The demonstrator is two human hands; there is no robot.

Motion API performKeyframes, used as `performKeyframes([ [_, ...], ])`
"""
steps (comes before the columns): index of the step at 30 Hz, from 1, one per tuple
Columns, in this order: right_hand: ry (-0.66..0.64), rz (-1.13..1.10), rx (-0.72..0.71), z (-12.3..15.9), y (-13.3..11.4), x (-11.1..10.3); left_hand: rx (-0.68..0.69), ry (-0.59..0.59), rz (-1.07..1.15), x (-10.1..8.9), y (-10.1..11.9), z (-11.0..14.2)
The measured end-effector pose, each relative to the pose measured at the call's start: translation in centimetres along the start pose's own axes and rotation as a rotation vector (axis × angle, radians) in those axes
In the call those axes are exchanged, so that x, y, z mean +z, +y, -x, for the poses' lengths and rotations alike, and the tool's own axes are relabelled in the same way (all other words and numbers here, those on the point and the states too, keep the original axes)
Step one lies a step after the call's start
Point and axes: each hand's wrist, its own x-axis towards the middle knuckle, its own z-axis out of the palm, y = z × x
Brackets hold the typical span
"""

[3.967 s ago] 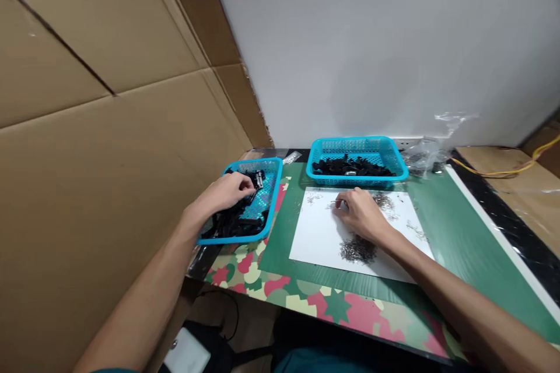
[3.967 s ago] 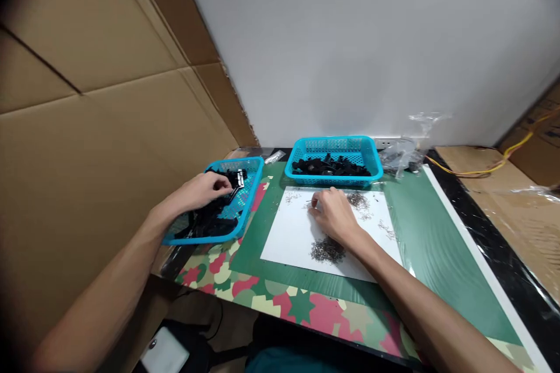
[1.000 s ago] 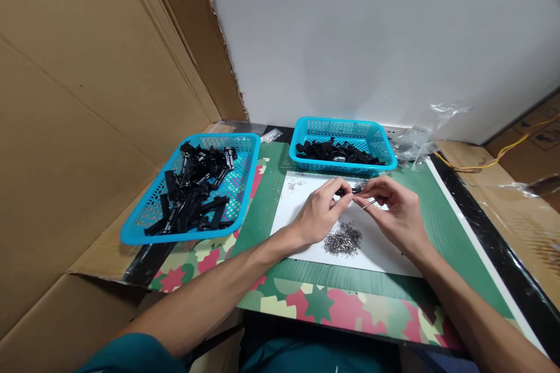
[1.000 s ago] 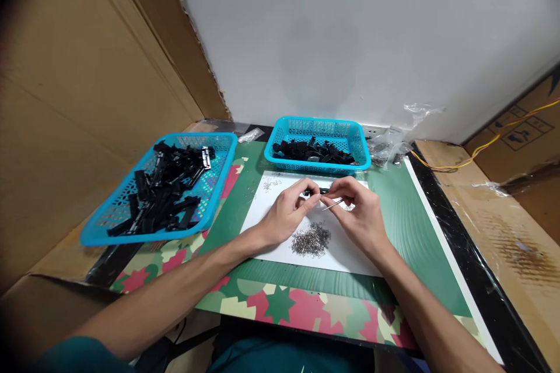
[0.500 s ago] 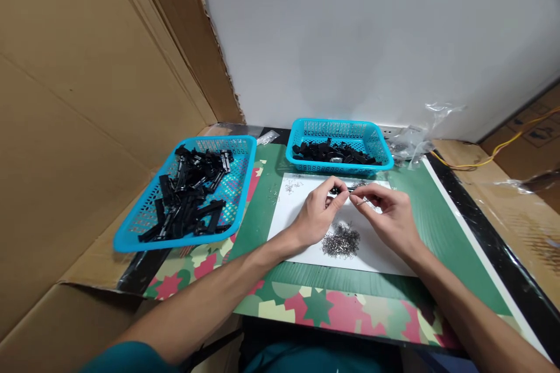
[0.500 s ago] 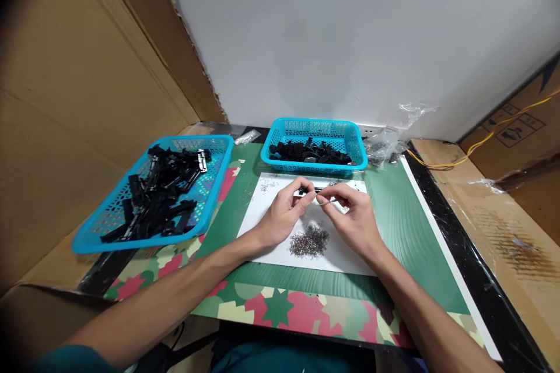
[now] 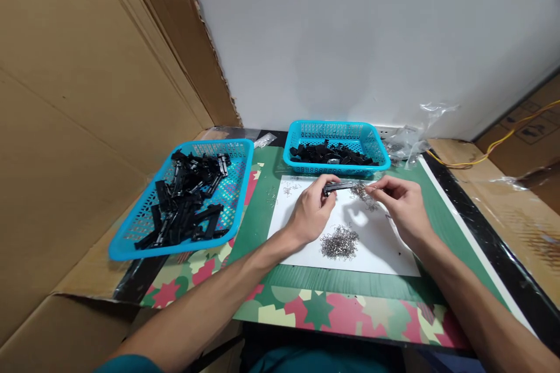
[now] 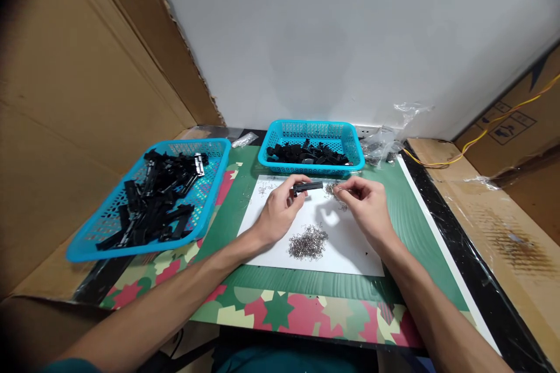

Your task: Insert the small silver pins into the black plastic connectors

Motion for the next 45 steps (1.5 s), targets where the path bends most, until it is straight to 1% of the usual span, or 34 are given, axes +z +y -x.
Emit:
performKeyframes([
  [2, -0.045, 0.015, 0.026, -0.2, 0.3, -0.2, -0.007, -0.022, 0.047, 0.1, 0.0, -0.2],
  [5, -0.099, 0.028, 0.041, -0.3, 0.6, -0.1, -0.036, -0.067, 0.246, 0.3, 0.0, -0.3],
  [7, -0.119, 0.026, 0.038, -0.2, 0.5, 0.1, -0.098, -0.12, 0.403, 0.4, 0.2, -0.3],
  [10, -0.116, 0.024, 0.033, 0.0, 0.3, 0.4, -0.239, -0.181, 0.594, 0.4, 0.5, -0.2],
  [12, -0.102, 0.016, 0.037, 0.0, 0.2, 0.4, -0.286, -0.165, 0.668, 0.3, 0.6, -0.2],
  [15, -0.08, -0.018, 0.046, 0.0, 0.1, 0.2, -0.274, -0.107, 0.668, 0.2, 0.5, -0.3],
  [18, -0.07, -0.041, 0.04, -0.1, 0.1, 0.0, -0.215, -0.089, 0.583, 0.0, 0.4, -0.5],
  [22, -0.081, -0.045, 0.03, -0.4, -0.1, 0.1, -0.088, -0.079, 0.447, -0.1, 0.2, -0.7],
  [25, -0.125, 0.027, 0.038, -0.5, -0.2, 0.0, -0.033, -0.084, 0.294, 0.1, -0.1, -0.7],
  [30, -0.204, 0.134, 0.106, -0.7, -0.5, -0.3, 0.019, -0.077, 0.067, 0.2, -0.3, -0.3],
  [33, -0.231, 0.189, 0.132, -0.7, -0.7, -0.5, 0.097, -0.104, -0.111, 0.0, -0.5, -0.1],
  [36, -0.276, 0.237, 0.15, -0.8, -0.8, -0.7, 0.24, -0.135, -0.304, -0.3, -0.9, -0.2],
  [38, -0.3, 0.277, 0.147, -0.8, -0.7, -0.7, 0.325, -0.161, -0.395, -0.4, -1.2, -0.2],
  [42, -0.32, 0.362, 0.124, -0.6, -0.5, -0.6, 0.422, -0.204, -0.561, -0.4, -1.8, -0.2],
  [45, -0.339, 0.391, 0.114, -0.6, -0.5, -0.4, 0.481, -0.235, -0.651, -0.4, -1.7, -0.2],
])
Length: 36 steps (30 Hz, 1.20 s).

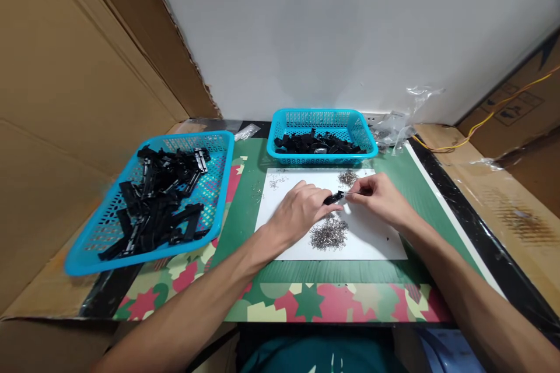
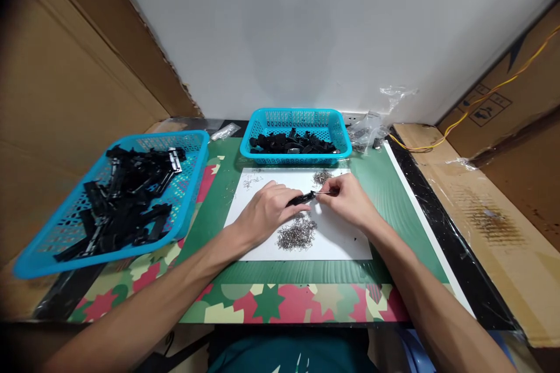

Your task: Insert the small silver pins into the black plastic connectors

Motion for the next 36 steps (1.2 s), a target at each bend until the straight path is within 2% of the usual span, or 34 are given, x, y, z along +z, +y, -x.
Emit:
performKeyframes([
  [5, -0.002, 0.05, -0.012, -0.12, 0.31, 0.17, 0.098, -0.032, -0.085, -0.44, 0.47, -0.14],
  [11, 0.005, 0.087, -0.011, -0.14, 0.77, 0.29, 0.116, -0.044, -0.067, -0.29, 0.53, -0.05],
  [18, 0.012, 0.126, -0.027, 0.04, 0.65, 0.28, 0.109, -0.053, -0.064, -0.3, 0.61, -0.03],
  [26, -0.012, 0.128, -0.042, -0.01, 0.82, -0.12, 0.064, -0.03, 0.053, -0.22, 0.64, 0.0],
  [36, -0.003, 0.131, -0.037, 0.04, 0.93, -0.14, 0.06, -0.066, 0.038, -0.22, 0.54, -0.01],
])
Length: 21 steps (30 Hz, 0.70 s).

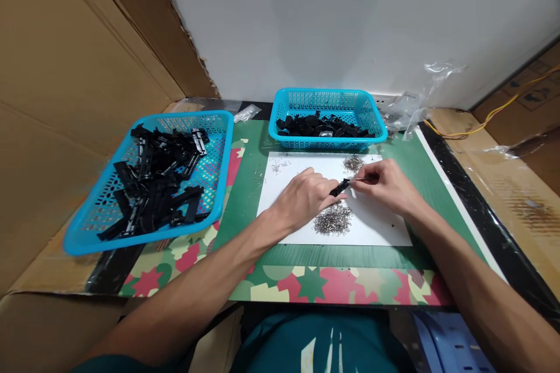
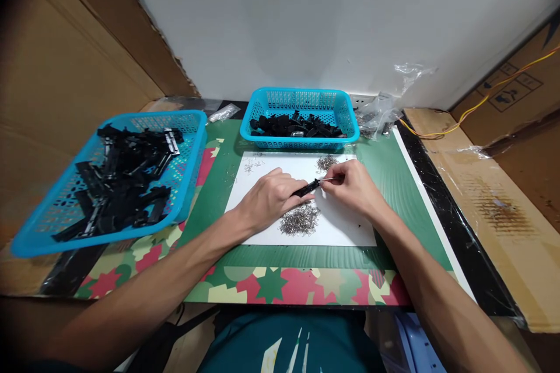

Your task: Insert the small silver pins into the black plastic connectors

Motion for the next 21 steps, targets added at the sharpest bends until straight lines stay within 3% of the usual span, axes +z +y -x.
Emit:
performKeyframes([
  [10, 0.022, 0.088, -0.08, 0.2, -0.3, 0.1, 0.016, -0.013, 0.003, -0.1, -0.2, -0.1],
  [17, -0.104, 0.081, -0.086, -0.1, 0.0, -1.0, -0.005, -0.017, -0.03, -0.3, -0.1, -0.2],
  [21, -0.112, 0.118, -0.089, -0.1, 0.1, -1.5, -0.058, -0.001, 0.035, -0.3, -0.2, -0.2],
])
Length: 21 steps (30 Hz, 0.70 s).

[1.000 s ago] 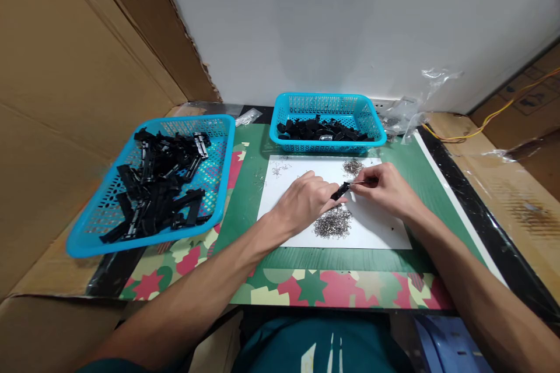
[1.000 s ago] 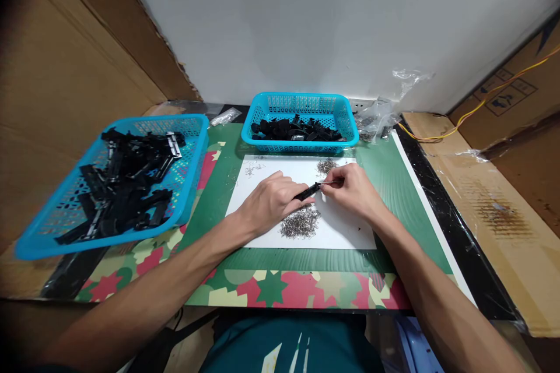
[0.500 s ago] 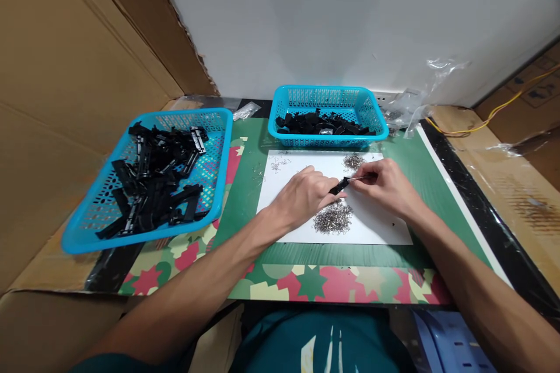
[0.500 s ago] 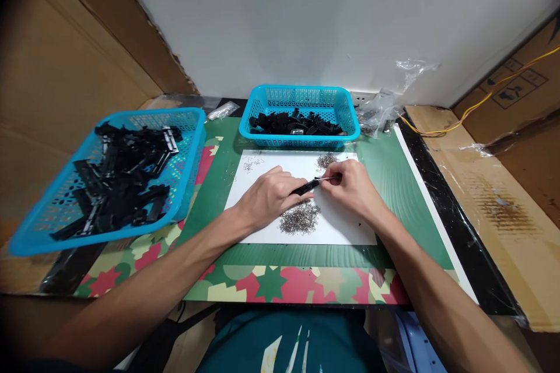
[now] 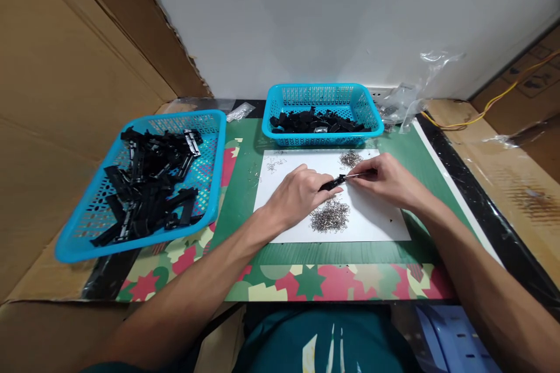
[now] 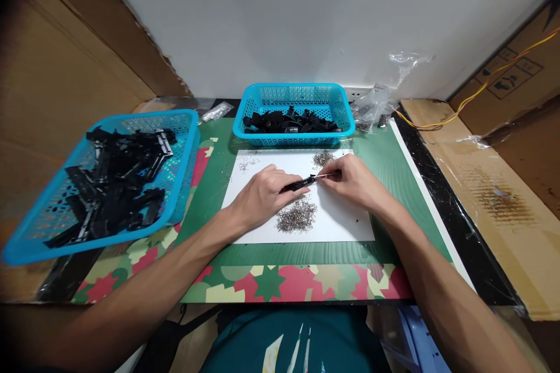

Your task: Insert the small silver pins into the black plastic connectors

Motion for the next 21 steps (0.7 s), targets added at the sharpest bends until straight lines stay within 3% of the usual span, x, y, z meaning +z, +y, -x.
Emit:
performKeyframes([
  [7, 0.105, -0.013, -0.025, 0.01, -0.36, -0.08, -0.012, 0.051, 0.076, 0.32, -0.49, -0.01],
  [17, 0.07, -0.031, -0.013, -0.43, -0.14, 0.47, 0.003, 0.014, 0.077, 0.09, -0.57, -0.3],
  [21, 0.157, -0.048, -0.027, -0.29, -0.42, 0.44, 0.009, 0.012, 0.067, 0.11, -0.63, -0.27],
])
